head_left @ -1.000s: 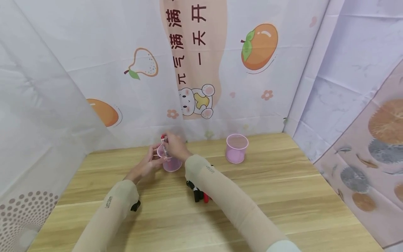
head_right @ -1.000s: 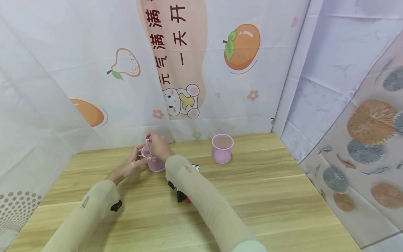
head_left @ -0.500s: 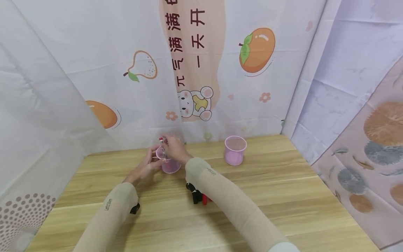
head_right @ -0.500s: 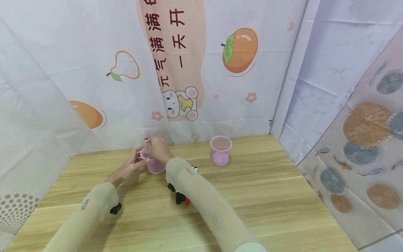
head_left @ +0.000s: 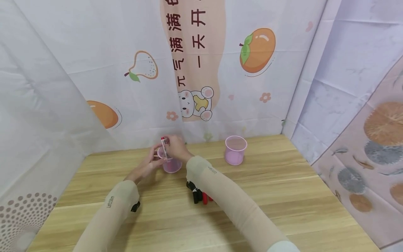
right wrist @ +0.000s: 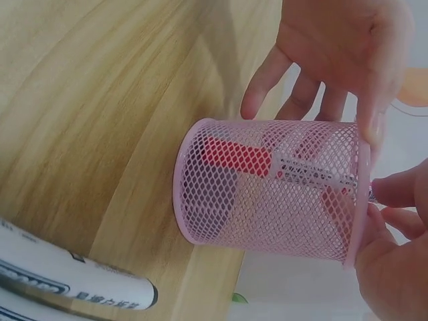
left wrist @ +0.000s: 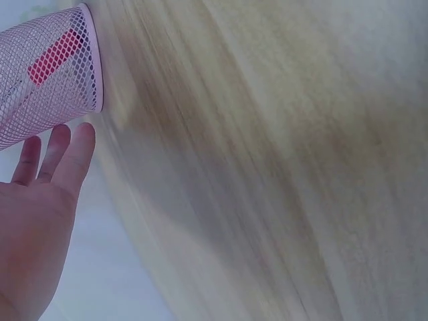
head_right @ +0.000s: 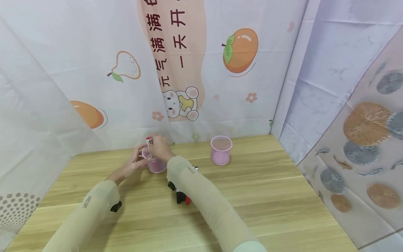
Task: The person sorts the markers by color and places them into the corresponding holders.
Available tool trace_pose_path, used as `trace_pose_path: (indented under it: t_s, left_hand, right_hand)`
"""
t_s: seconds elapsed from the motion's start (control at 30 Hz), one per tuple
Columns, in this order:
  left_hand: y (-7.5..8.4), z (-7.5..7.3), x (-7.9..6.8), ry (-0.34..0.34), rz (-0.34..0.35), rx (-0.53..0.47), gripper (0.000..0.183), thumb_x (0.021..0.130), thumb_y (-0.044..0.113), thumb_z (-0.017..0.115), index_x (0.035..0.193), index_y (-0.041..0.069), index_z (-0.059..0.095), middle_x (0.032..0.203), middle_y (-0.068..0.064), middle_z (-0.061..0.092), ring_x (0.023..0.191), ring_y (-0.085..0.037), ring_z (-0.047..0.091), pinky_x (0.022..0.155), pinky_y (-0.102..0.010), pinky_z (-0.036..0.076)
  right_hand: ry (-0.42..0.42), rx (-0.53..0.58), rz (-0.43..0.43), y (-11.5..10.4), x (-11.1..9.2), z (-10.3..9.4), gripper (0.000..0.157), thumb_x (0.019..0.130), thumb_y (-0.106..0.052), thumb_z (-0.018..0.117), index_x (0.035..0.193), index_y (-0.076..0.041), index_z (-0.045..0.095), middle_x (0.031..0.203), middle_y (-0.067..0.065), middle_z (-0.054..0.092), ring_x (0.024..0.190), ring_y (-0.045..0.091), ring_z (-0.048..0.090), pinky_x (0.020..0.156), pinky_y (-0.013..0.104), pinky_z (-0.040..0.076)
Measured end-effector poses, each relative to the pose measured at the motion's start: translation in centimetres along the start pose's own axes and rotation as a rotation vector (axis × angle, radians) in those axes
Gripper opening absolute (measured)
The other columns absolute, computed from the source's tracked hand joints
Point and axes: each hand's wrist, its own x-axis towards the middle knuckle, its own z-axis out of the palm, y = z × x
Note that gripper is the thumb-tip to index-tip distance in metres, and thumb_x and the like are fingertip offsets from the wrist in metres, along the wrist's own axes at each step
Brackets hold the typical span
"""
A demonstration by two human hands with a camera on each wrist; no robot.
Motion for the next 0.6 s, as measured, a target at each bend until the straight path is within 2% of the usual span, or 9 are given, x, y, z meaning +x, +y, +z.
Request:
trace_pose_path:
  t_s: [0.17, 0.37, 0.6]
  left_hand:
    - [0.0, 0.1, 0.0, 0.004, -0.008, -0.017, 0.076, 0.101, 0.022, 0.059, 0.159, 0.014, 0.010, 0.144, -0.030, 0.031, 0.125, -0.044, 0.044, 0.106, -0.060, 0.044]
    - [0.4, 0.0, -0.1, -0.005, -0.021, -0.003, 0.078, 0.102, 0.023, 0.058, 0.160, 0.013, 0.007, 0.144, -0.031, 0.030, 0.127, -0.045, 0.042, 0.107, -0.062, 0.042]
    - [0.4, 0.0, -0.1, 0.003, -0.005, -0.002, 0.078, 0.102, 0.021, 0.059, 0.159, 0.010, 0.008, 0.142, -0.033, 0.034, 0.125, -0.046, 0.045, 0.107, -0.063, 0.042]
  right_hand:
    - [-0.003, 0.052, 0.030, -0.1, -0.1, -0.3, 0.046, 0.095, 0.000, 0.063, 0.141, -0.003, 0.057, 0.129, 0.012, 0.067, 0.119, 0.024, 0.063, 0.099, 0.027, 0.052]
    - [-0.020, 0.171, 0.063, -0.1, -0.5, -1.4, 0.050, 0.096, 0.003, 0.060, 0.145, -0.002, 0.053, 0.132, 0.013, 0.063, 0.116, 0.024, 0.063, 0.094, 0.027, 0.055]
    - [-0.012, 0.210, 0.060, 0.4, -1.1, -2.4, 0.049, 0.097, -0.001, 0.061, 0.146, -0.003, 0.052, 0.134, 0.013, 0.062, 0.113, 0.024, 0.064, 0.092, 0.028, 0.056]
